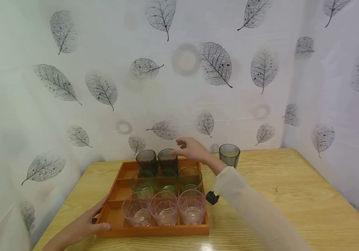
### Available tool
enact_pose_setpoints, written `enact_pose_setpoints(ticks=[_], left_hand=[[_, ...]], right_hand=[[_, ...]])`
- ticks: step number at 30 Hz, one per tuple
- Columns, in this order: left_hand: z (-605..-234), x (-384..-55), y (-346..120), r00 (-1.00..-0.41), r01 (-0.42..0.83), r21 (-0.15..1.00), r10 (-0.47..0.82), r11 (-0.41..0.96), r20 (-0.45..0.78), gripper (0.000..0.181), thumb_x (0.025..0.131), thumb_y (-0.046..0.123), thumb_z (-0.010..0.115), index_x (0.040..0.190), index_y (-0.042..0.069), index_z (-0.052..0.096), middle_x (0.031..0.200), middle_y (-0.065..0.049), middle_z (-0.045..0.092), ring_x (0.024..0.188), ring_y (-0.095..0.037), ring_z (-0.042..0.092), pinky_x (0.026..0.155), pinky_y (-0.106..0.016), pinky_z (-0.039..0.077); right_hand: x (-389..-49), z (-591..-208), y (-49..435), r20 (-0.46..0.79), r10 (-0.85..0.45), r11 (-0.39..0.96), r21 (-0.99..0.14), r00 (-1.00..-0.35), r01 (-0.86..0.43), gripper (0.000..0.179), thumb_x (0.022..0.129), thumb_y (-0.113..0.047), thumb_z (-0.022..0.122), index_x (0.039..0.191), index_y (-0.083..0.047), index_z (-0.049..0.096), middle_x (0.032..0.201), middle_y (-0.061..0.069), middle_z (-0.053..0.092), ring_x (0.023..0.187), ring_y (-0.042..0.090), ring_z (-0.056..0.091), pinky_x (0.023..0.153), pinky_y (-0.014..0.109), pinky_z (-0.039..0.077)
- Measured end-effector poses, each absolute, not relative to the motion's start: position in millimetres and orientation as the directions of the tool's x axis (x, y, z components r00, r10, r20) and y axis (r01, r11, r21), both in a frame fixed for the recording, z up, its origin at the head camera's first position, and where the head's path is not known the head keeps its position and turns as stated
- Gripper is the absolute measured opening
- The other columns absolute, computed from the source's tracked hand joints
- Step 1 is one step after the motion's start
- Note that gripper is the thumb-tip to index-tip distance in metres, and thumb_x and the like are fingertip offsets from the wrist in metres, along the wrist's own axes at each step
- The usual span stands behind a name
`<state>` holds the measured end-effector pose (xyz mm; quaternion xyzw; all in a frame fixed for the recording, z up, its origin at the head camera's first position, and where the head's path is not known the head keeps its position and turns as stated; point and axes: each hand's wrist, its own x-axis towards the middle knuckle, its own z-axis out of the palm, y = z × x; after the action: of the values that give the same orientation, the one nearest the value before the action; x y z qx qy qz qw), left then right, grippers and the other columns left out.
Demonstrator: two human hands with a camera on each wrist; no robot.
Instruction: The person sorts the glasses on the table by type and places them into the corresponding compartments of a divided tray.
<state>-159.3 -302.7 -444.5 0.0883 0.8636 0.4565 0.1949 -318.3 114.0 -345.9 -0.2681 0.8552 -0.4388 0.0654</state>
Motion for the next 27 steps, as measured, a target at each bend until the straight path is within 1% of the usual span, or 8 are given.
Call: enact_pose_setpoints(ticks=[4, 12, 19, 24, 27], left_hand=[[-444.2, -158.6, -302.7, -0.909, -0.024, 0.824, 0.331, 0.566, -0.253, 0.102, 0.099, 0.032, 0.072, 0.165, 0.001, 0.001, 0.166, -0.035, 0.003, 0.146, -0.061, 0.016, 0.109, -0.067, 0.037], [-443.6, -159.0, -303.3, -0.909, -0.02, 0.826, 0.333, 0.563, -0.249, 0.101, 0.1, 0.032, 0.071, 0.165, 0.0, 0.0, 0.166, -0.034, 0.002, 0.146, -0.061, 0.016, 0.109, -0.067, 0.037], [-444.2, -159.1, -302.9, -0.906, -0.026, 0.829, 0.338, 0.559, -0.256, 0.1, 0.101, 0.031, 0.07, 0.165, 0.001, 0.0, 0.166, -0.035, 0.001, 0.145, -0.062, 0.019, 0.108, -0.065, 0.039], [-446.0, -159.2, -302.8, -0.905, -0.023, 0.824, 0.339, 0.566, -0.258, 0.1, 0.101, 0.031, 0.07, 0.164, 0.0, -0.001, 0.165, -0.037, 0.002, 0.144, -0.063, 0.018, 0.107, -0.067, 0.039], [-446.4, -159.5, -303.0, -0.905, -0.021, 0.823, 0.338, 0.568, -0.256, 0.1, 0.101, 0.031, 0.07, 0.165, 0.0, -0.001, 0.165, -0.037, 0.003, 0.145, -0.062, 0.018, 0.107, -0.067, 0.039]], right_hand=[[-314.1, -342.1, 125.1, 0.121, -0.517, 0.446, -0.807, -0.848, -0.387, 0.065, 0.101, -0.027, 0.068, 0.154, 0.003, 0.044, 0.149, 0.023, 0.053, 0.135, 0.039, 0.052, 0.107, 0.053, 0.046], [-306.6, -344.7, 151.8, 0.155, -0.518, 0.435, -0.799, -0.841, -0.415, 0.065, 0.101, -0.03, 0.069, 0.153, 0.001, 0.046, 0.145, 0.021, 0.057, 0.132, 0.037, 0.055, 0.107, 0.055, 0.045], [-298.9, -351.0, 179.4, 0.197, -0.496, 0.412, -0.804, -0.846, -0.429, 0.059, 0.104, -0.022, 0.065, 0.152, 0.004, 0.045, 0.143, 0.023, 0.058, 0.132, 0.04, 0.054, 0.106, 0.056, 0.046], [-291.6, -353.3, 198.6, 0.208, -0.469, 0.438, -0.789, -0.858, -0.43, 0.058, 0.104, -0.023, 0.065, 0.152, 0.003, 0.046, 0.144, 0.021, 0.058, 0.132, 0.039, 0.055, 0.105, 0.056, 0.047], [-287.5, -352.3, 209.4, 0.212, -0.45, 0.445, -0.789, -0.867, -0.424, 0.058, 0.104, -0.024, 0.065, 0.153, 0.003, 0.045, 0.144, 0.022, 0.058, 0.132, 0.039, 0.055, 0.105, 0.055, 0.047]])
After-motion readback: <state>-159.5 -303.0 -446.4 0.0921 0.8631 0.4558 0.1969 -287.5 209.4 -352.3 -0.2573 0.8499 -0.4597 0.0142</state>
